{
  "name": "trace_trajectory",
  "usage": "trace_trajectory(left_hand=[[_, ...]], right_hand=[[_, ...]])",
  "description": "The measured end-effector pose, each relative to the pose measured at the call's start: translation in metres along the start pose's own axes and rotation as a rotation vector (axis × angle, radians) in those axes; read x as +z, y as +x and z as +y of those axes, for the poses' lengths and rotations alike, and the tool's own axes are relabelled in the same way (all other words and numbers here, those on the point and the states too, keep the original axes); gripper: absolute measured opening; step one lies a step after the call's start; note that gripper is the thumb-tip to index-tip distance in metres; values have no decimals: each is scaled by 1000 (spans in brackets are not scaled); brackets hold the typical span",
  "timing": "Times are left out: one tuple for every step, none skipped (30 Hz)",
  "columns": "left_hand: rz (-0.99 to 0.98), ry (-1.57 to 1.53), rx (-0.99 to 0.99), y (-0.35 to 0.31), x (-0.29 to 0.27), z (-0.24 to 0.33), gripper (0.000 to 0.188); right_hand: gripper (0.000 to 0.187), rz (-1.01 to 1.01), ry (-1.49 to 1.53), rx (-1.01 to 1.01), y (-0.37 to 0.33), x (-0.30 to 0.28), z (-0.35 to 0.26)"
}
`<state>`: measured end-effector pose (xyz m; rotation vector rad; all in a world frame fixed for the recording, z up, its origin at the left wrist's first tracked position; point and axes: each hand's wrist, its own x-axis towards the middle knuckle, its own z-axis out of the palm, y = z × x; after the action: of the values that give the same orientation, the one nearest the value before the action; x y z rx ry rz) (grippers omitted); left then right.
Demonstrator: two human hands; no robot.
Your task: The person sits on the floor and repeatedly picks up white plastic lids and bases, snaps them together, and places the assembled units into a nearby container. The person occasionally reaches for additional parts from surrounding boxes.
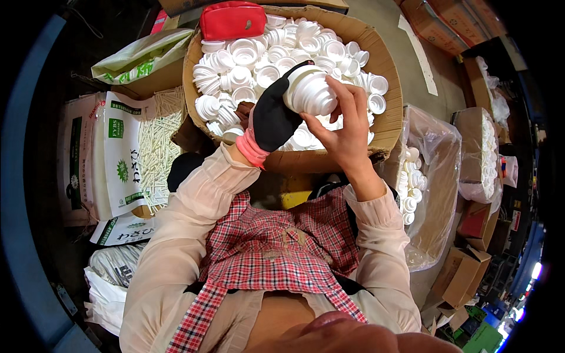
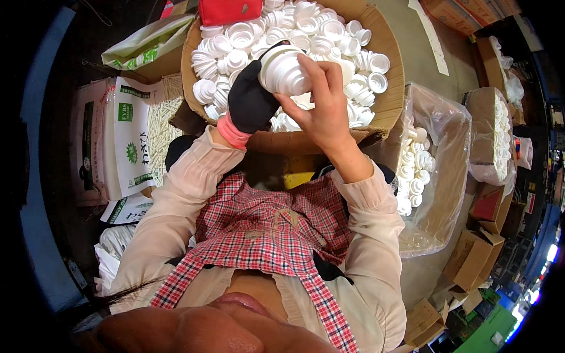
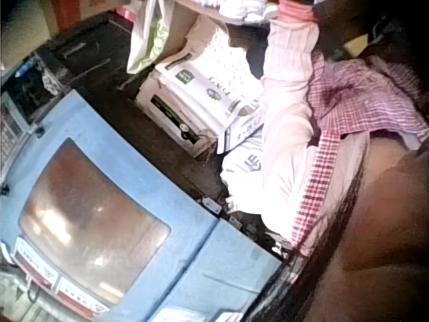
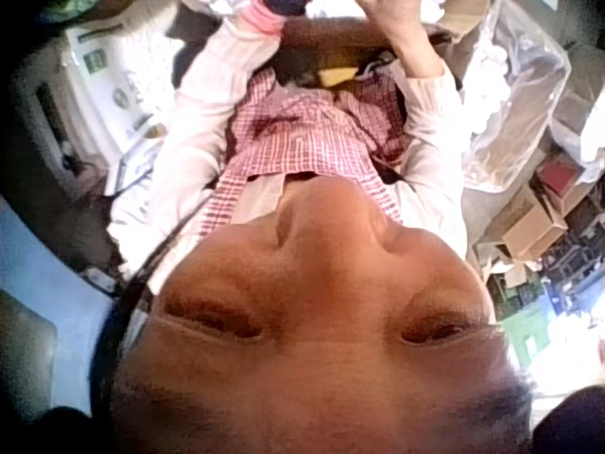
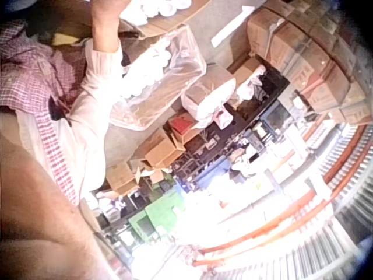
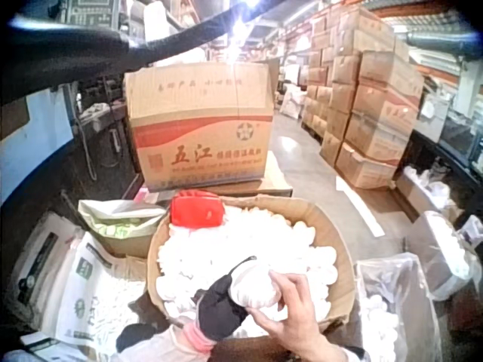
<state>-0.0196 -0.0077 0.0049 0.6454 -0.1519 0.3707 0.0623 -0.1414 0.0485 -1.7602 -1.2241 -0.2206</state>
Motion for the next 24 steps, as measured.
trace_trajectory(left_hand=[[3,24,1,0,-1,-1,47],[5,49,3,-1,-1,-2,48],[11,7,9,-1,-1,-2,48],[17,-35,16,0,1,-2,48],[22,-77,23,0,2,-1,49],[14,-96,26,0,3,0,49],[5,-116,27,1,4,0,49],[-4,-136,29,1,4,0,49],[6,-122,26,2,4,0,49],[16,-107,24,2,4,0,49],[26,-91,22,2,4,1,49],[18,-19,43,1,4,1,49],[8,51,62,1,5,1,49],[-1,122,82,0,6,1,50],[12,144,86,-1,7,2,49],[25,166,90,-2,11,4,49],[44,267,93,-3,14,5,49],[64,368,94,-4,16,7,49],[90,547,92,-7,16,9,49],[115,726,89,-7,17,11,49],[158,500,35,-4,20,13,51],[139,462,-24,-2,20,16,51],[124,417,-11,-1,22,14,52],[107,372,1,-1,22,11,54]], right_hand=[[67,-5,0,3,-1,1,-1],[67,-9,0,5,-1,2,-1],[67,-11,-14,7,-1,2,-1],[67,-13,-29,8,-1,2,-2],[67,-15,-44,9,-1,2,-2],[67,-15,-39,-2,-1,2,-2],[66,-15,-37,-11,-1,2,-1],[66,-14,-34,-21,-1,2,-1],[67,-12,-37,-37,-1,2,0],[68,-9,-37,-54,0,3,0],[69,-6,-38,-70,0,3,0],[67,-16,-28,-55,0,2,-1],[66,-24,-20,-40,0,2,-2],[65,-32,-11,-24,0,1,-3],[65,-37,-9,-20,0,1,-4],[65,-41,-8,-16,0,0,-4],[65,-46,-6,-12,0,0,-5],[65,-61,-4,-12,0,-1,-5],[65,-74,-3,-10,0,-2,-4],[64,-88,-2,-8,0,-2,-3],[63,-54,41,24,2,-3,-3],[62,-15,81,54,5,-5,-3],[61,25,121,85,8,-5,-2],[50,115,382,259,5,4,9]])
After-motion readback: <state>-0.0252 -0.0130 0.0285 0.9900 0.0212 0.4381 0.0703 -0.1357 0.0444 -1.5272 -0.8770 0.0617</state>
